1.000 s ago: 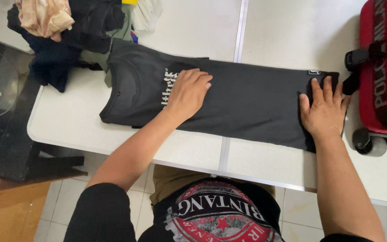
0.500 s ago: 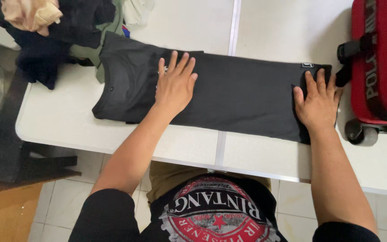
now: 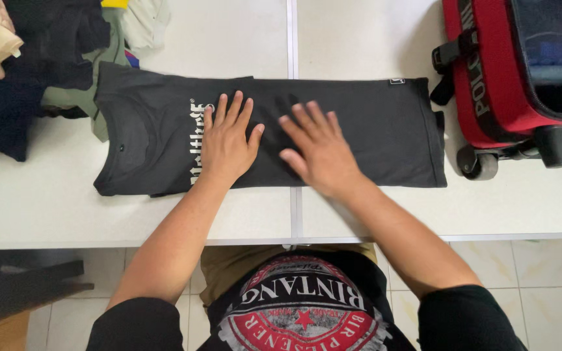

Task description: The person folds a black t-shirt on a table, places it into a red suitcase, and then begins to unfold a tie-dye shirt from a pile.

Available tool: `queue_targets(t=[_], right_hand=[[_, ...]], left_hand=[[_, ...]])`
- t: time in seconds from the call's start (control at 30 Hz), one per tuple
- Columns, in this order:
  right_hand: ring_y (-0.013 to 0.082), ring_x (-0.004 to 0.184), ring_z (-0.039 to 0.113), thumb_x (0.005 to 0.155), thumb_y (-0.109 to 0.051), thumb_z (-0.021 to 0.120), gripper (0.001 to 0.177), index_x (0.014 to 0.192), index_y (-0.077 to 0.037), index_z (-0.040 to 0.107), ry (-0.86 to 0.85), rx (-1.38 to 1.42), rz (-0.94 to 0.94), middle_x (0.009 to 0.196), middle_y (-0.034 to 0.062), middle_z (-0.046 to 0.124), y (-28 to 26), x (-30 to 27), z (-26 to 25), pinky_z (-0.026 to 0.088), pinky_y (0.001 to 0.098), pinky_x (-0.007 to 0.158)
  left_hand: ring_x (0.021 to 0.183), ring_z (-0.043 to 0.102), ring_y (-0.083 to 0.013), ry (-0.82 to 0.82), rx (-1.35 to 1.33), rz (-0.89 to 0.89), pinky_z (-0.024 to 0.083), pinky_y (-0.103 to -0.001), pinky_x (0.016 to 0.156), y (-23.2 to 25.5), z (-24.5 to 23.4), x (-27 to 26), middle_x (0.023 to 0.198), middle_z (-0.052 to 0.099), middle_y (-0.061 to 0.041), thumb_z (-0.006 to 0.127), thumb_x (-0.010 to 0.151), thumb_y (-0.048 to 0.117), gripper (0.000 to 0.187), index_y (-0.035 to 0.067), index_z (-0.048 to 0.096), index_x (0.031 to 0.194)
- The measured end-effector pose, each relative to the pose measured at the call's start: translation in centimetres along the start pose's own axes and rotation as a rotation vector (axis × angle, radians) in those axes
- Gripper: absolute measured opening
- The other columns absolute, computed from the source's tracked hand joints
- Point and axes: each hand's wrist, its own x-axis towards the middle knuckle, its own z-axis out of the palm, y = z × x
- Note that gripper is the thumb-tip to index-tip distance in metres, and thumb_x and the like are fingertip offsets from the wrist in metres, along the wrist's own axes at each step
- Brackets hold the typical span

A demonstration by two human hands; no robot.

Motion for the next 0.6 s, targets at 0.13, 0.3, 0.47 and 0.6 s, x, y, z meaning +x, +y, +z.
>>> queue_targets(t=[0.13, 0.3, 0.47, 0.6], right_hand=[[0.039, 0.152, 0.022, 0.102, -0.053, 0.05, 0.07, 0.159, -0.013, 0.038, -0.113, 0.029, -0.085, 0.163, 0.0178, 0.031, -2.1, 2.3, 3.0, 0.017, 0.0616, 0.121], [0.0294, 0.156, 0.012, 0.107, -0.054, 0.034, 0.066, 0.162, -0.019, 0.031, -0.153, -0.175, 0.2, 0.169, 0.0101, 0.021, 10.5, 0.8, 2.2, 0.01, 0.0569, 0.123], [0.0392, 0.157, 0.012, 0.11, -0.054, 0.038, 0.072, 0.161, -0.004, 0.031, -0.068, -0.224, 0.568, 0.168, 0.0236, 0.021, 18.6, -1.8, -1.3, 0.013, 0.0616, 0.123], [0.0423, 0.158, 0.017, 0.107, -0.05, 0.046, 0.069, 0.159, -0.005, 0.038, -0.03, -0.182, 0.377, 0.168, 0.0238, 0.026, 11.5, 0.1, -0.2, 0.015, 0.0619, 0.126]], left_hand=[[0.15, 0.035, -0.0396, -0.035, -0.009, -0.015, 0.022, -0.059, 0.121, 0.1, -0.2, 0.1, 0.159, 0.044, -0.018, 0.056, 0.104, 0.039, 0.056, 0.005, 0.055, 0.149], [0.15, 0.032, -0.0395, -0.062, -0.019, -0.031, 0.019, -0.058, 0.121, -0.2, -0.2, 0.0, 0.16, 0.042, -0.017, 0.054, 0.103, 0.041, 0.06, 0.005, 0.051, 0.151], [0.151, 0.031, -0.0401, -0.062, 0.004, -0.031, 0.019, -0.058, 0.122, -0.1, -0.3, 0.1, 0.161, 0.041, -0.017, 0.054, 0.104, 0.042, 0.06, 0.005, 0.05, 0.151], [0.149, 0.032, -0.0404, -0.055, 0.0, -0.03, 0.02, -0.059, 0.121, 0.2, -0.5, 0.2, 0.16, 0.041, -0.017, 0.056, 0.102, 0.043, 0.062, 0.005, 0.051, 0.151]])
